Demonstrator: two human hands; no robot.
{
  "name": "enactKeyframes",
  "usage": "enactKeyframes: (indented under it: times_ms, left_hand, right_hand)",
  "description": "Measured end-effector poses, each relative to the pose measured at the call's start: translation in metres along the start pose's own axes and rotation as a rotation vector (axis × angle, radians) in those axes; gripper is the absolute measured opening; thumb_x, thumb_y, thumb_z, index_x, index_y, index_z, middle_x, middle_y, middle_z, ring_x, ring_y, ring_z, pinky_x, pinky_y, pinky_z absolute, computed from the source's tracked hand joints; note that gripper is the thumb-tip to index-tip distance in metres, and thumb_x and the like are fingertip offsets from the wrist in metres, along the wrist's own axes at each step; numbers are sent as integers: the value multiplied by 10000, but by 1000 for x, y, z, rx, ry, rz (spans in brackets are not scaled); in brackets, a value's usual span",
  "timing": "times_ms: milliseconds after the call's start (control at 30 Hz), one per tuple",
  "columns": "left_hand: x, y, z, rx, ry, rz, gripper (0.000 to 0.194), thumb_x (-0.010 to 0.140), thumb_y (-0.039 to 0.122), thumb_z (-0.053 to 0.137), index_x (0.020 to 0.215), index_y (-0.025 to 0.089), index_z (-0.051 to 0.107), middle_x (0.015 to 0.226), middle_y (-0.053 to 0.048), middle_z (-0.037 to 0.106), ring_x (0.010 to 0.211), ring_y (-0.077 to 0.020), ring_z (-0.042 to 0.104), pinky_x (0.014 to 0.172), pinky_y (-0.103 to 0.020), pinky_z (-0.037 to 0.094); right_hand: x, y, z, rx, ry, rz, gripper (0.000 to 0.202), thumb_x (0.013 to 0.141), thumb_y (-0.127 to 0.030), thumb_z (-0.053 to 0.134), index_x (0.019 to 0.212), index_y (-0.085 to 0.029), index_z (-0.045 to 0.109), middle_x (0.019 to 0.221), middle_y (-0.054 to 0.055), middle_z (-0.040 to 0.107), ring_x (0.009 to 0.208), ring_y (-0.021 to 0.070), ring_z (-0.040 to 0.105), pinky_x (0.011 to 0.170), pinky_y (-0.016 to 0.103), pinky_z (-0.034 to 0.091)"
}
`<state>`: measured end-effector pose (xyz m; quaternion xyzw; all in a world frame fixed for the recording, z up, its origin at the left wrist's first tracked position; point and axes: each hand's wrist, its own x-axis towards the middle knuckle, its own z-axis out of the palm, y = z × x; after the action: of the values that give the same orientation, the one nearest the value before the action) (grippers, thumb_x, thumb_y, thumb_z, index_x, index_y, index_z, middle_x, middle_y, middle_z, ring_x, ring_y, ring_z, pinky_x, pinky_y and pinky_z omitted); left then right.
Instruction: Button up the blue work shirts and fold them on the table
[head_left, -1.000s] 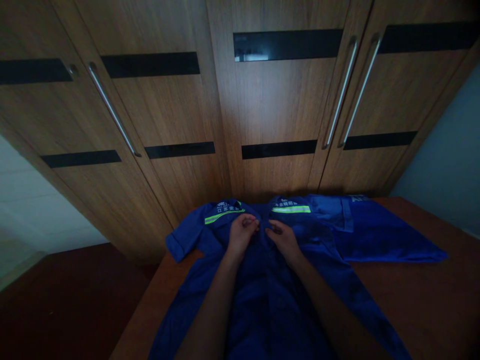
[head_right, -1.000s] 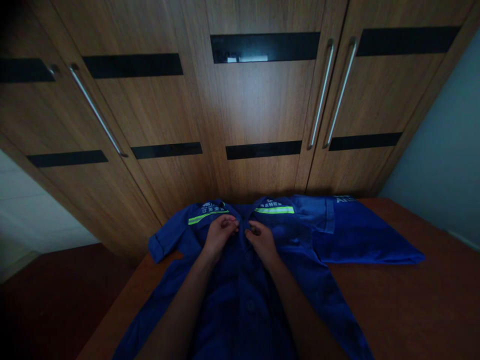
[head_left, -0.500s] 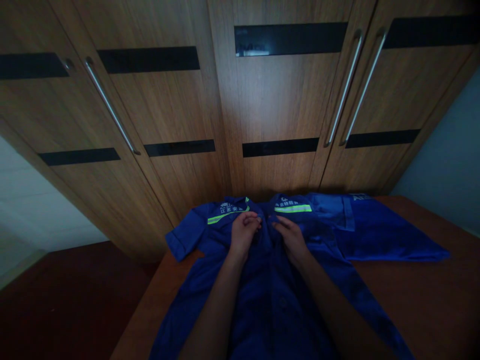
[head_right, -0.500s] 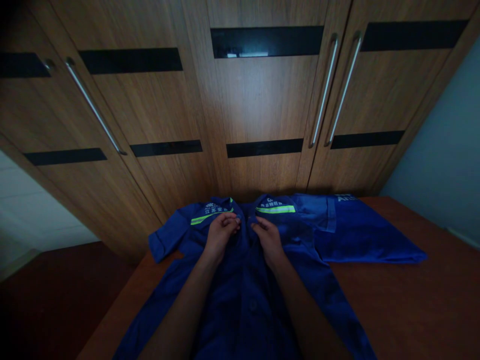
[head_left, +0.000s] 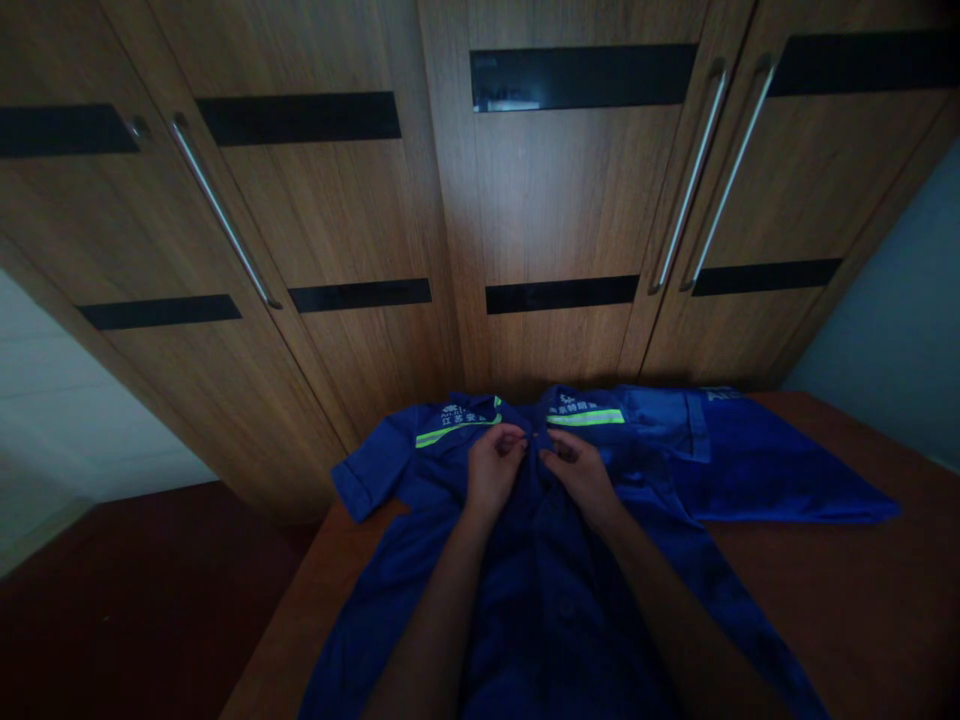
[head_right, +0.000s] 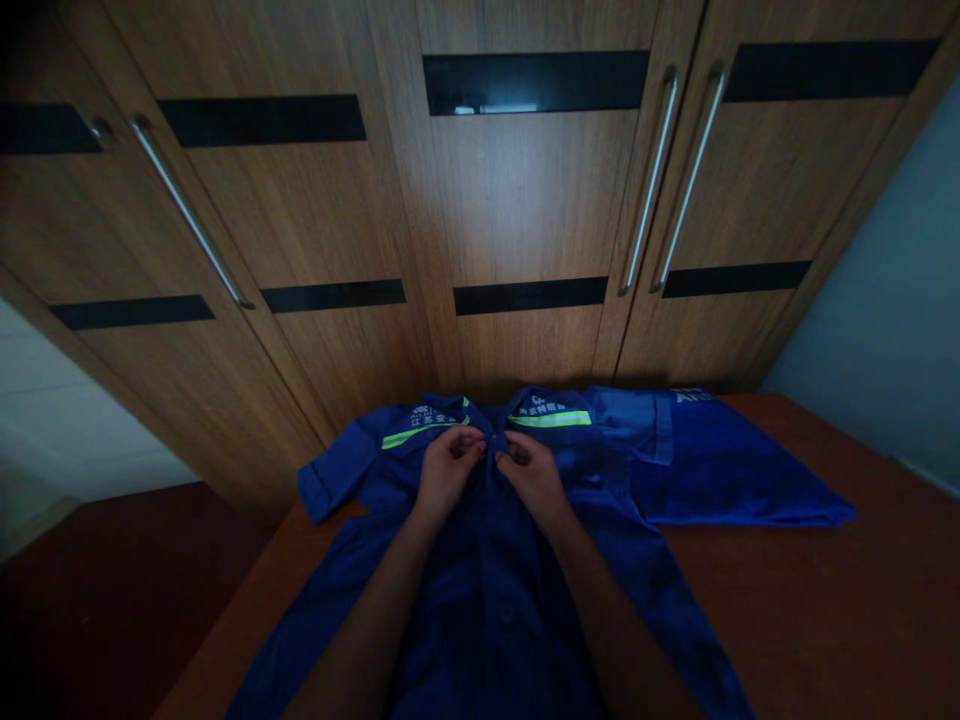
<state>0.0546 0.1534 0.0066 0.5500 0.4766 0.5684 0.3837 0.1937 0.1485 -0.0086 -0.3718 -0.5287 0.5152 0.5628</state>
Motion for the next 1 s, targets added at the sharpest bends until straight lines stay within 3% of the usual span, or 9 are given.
enactKeyframes:
  times_ms: [333,467,633,733,833,1000]
  left_hand:
    - [-3,5,0,138,-22,38,99,710,130,626,746,194,692,762,-26,705,736,-177,646,709,-268,484]
    - [-4,5,2,134,-14,14,173,689,84,599,754,203,706,776,-23,713,737,-177,643,718,-274,479]
    - [-3,4,0,19,-11,-59,100,708,187,623,774,176,698,758,-33,700,716,-171,637,676,-256,485]
    - [-4,5,-1,-75,-17,-121,181,727,327,646,787,163,693,708,-23,675,639,-152,614,604,-243,474]
    - [-6,5,-1,-151,-4,-176,230,674,359,707,777,155,683,680,-11,658,605,-133,594,569,-224,450]
    - [-7,5,-2,-250,36,-247,241,629,355,731,762,161,677,666,0,646,591,-113,575,556,-211,426]
  right_hand:
    - [1,3,3,-125,-15,-1,393,681,-318,635,1049,-199,565,555,-87,484,469,93,445,462,209,338]
    - [-1,1,9,-191,-49,-60,407,680,-272,616,1070,-208,522,545,-108,378,467,86,391,455,208,308]
    - [-5,1,8,-290,-143,-120,493,713,-247,610,1185,-214,471,613,-85,432,540,103,450,514,223,364]
    - [-7,1,8,-377,-165,-134,569,713,-237,629,1247,-210,431,623,-85,457,554,113,473,532,233,379]
    - [-8,1,8,-421,-179,-142,609,704,-260,660,1265,-204,429,629,-84,481,563,117,490,549,241,397]
    - [-7,-3,5,-356,-181,-139,486,763,-345,634,1213,-212,509,674,-51,563,607,127,542,583,247,438]
